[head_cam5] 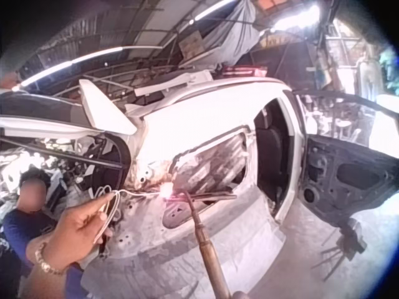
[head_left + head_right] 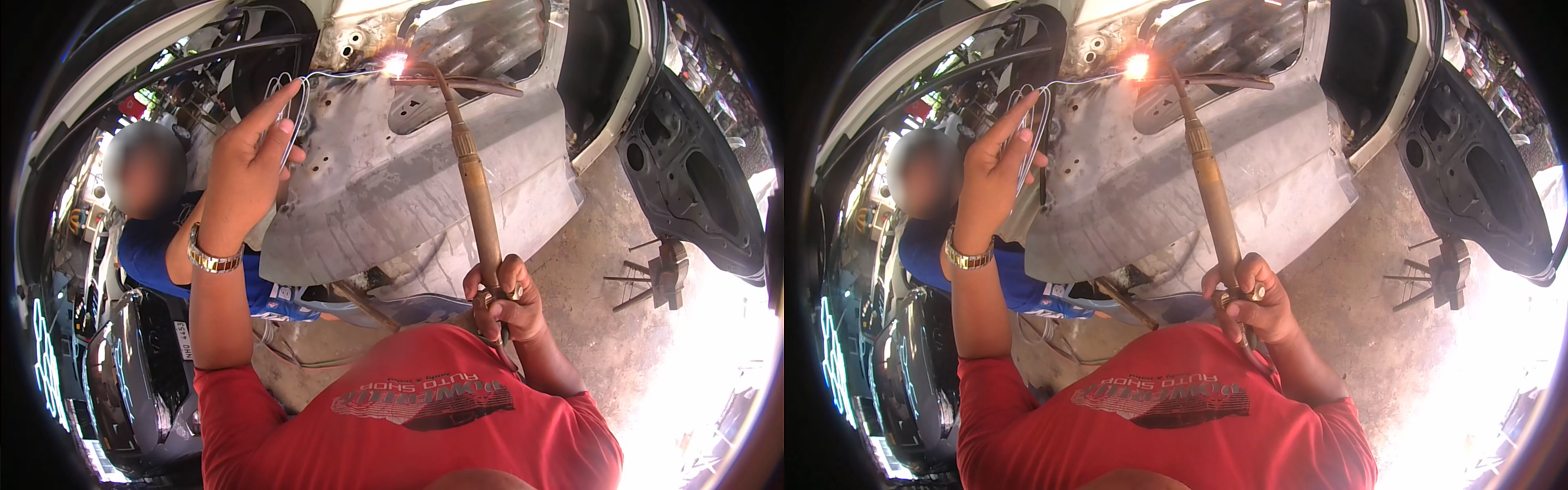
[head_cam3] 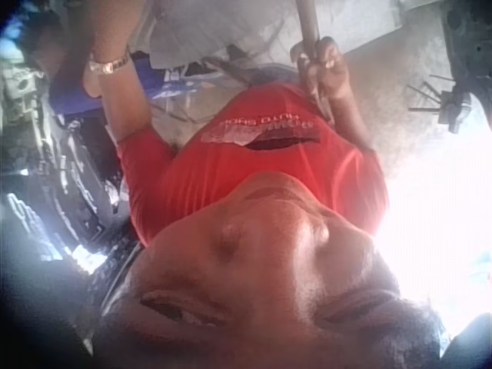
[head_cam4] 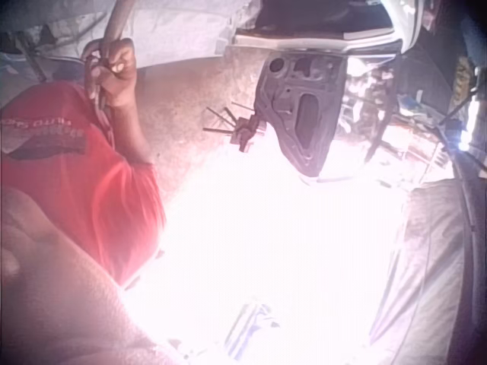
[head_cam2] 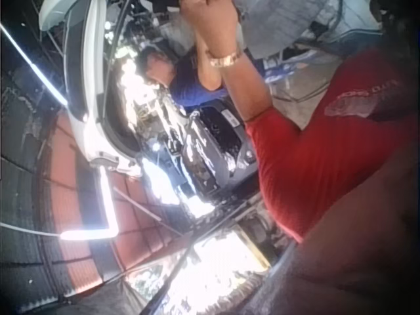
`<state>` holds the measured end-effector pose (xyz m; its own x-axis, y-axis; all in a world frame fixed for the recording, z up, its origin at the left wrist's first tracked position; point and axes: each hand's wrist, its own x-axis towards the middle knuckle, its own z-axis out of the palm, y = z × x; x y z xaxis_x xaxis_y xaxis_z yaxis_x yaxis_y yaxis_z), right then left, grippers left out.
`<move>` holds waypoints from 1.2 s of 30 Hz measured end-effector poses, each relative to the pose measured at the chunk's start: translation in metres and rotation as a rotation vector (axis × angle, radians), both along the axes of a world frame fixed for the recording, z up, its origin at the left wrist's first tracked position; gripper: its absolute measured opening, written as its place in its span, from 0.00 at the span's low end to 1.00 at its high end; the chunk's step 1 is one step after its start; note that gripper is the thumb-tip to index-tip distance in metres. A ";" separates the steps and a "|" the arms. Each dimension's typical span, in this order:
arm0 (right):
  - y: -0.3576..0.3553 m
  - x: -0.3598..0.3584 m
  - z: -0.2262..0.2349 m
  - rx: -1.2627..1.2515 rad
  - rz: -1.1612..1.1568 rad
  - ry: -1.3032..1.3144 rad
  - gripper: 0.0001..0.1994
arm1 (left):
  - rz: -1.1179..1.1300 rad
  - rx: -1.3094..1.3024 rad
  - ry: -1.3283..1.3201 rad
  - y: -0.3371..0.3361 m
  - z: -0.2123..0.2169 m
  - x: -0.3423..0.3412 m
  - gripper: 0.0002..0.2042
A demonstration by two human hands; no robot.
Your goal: The person welds a metal sheet onto the inner frame of a car door using a welding torch and filler wire. Another person assists by holding the metal sheet in place while the welder moves the torch along the seam.
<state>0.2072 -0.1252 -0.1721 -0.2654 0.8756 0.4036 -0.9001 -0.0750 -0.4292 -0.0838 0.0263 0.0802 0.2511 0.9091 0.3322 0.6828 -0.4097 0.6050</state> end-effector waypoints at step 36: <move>-0.003 -0.004 0.002 -0.003 -0.037 -0.022 0.11 | 0.005 0.035 -0.037 -0.011 -0.005 0.008 0.21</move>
